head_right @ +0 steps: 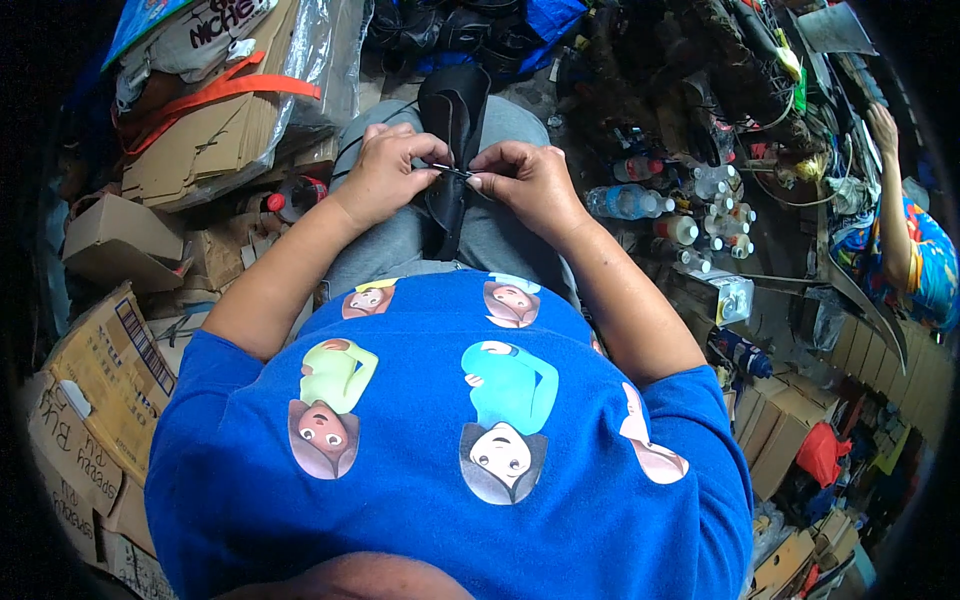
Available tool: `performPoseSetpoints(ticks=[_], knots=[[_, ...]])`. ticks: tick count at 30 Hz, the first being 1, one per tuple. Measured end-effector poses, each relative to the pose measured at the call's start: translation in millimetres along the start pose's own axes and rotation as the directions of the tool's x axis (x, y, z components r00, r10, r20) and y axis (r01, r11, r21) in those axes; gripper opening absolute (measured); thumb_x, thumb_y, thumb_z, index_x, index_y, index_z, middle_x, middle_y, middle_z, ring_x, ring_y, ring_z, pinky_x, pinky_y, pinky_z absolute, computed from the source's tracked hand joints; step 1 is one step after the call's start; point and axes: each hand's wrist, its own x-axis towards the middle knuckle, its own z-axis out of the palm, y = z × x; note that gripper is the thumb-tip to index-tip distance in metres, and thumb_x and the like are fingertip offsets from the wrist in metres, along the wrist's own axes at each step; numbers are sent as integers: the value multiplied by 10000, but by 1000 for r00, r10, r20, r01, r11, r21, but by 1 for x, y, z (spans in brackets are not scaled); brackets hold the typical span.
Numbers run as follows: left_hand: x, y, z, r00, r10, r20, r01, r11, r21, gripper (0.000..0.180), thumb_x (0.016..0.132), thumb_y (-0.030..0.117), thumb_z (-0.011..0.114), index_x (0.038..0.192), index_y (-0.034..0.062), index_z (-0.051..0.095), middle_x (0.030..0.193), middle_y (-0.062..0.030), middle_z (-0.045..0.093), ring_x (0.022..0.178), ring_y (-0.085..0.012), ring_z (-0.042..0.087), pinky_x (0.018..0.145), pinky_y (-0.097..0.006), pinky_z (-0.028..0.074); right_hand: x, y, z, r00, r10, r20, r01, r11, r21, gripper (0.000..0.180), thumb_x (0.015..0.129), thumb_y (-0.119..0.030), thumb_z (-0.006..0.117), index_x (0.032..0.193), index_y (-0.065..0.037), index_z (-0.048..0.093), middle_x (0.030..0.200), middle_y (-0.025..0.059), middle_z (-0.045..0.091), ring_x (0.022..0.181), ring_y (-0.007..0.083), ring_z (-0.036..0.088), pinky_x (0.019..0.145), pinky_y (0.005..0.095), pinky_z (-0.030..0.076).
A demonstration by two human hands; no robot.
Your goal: Lacing a black leather shoe component.
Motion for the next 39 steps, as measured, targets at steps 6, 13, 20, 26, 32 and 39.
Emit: performPoseSetpoints(ticks=[6, 13, 20, 26, 32, 39], knots=[[2, 1, -10, 948, 299, -112, -293, 954, 68, 161, 673, 82, 697, 813, 159, 674, 834, 33, 625, 871, -194, 566, 823, -367, 356, 1, -8, -5, 949, -316, -3, 283, 852, -440, 103, 725, -179, 758, 801, -133, 707, 755, 7, 639, 793, 158, 594, 862, 343, 311], [9, -14, -27, 954, 256, 156, -234, 961, -145, 196, 728, 123, 675, 922, 113, 705, 946, -27, 641, 964, -207, 569, 845, -349, 416, 8, 2, -7, 983, -181, 26, 181, 937, -299, 92, 728, -213, 754, 772, -149, 704, 794, -16, 618, 853, 168, 567, 887, 366, 273], [35, 3, -39, 881, -1, 474, 96, 980, -175, 177, 803, 187, 652, 905, 47, 691, 850, -77, 650, 885, -202, 578, 775, -330, 450, 8, -3, -4, 986, -169, 12, 161, 911, -380, 117, 724, -243, 755, 753, -147, 696, 781, -15, 615, 866, 179, 563, 888, 380, 271], [41, 7, -40, 841, 4, 541, -6, 1000, 2, 80, 797, 135, 648, 838, 71, 623, 827, -47, 596, 899, -207, 555, 863, -389, 386, 11, -2, -5, 986, -166, 16, 160, 914, -373, 130, 727, -224, 757, 744, -117, 685, 764, 11, 600, 820, 178, 558, 835, 368, 329], [15, 0, -52, 900, 105, 424, -226, 942, 248, 63, 811, 104, 602, 867, 117, 577, 913, -22, 544, 1008, -227, 504, 916, -460, 314, 1, 14, -28, 999, -11, 35, 9, 999, 54, 145, 745, -135, 758, 755, -38, 652, 737, 12, 512, 727, 125, 506, 650, 266, 409], [16, 19, -41, 915, 34, 403, -151, 953, 263, 73, 831, 107, 562, 896, 82, 583, 885, -81, 615, 937, -279, 574, 863, -431, 377, -16, 13, -29, 993, -98, -73, 84, 982, -171, 115, 795, -120, 722, 855, -54, 650, 811, -4, 522, 811, 109, 517, 722, 257, 439]])
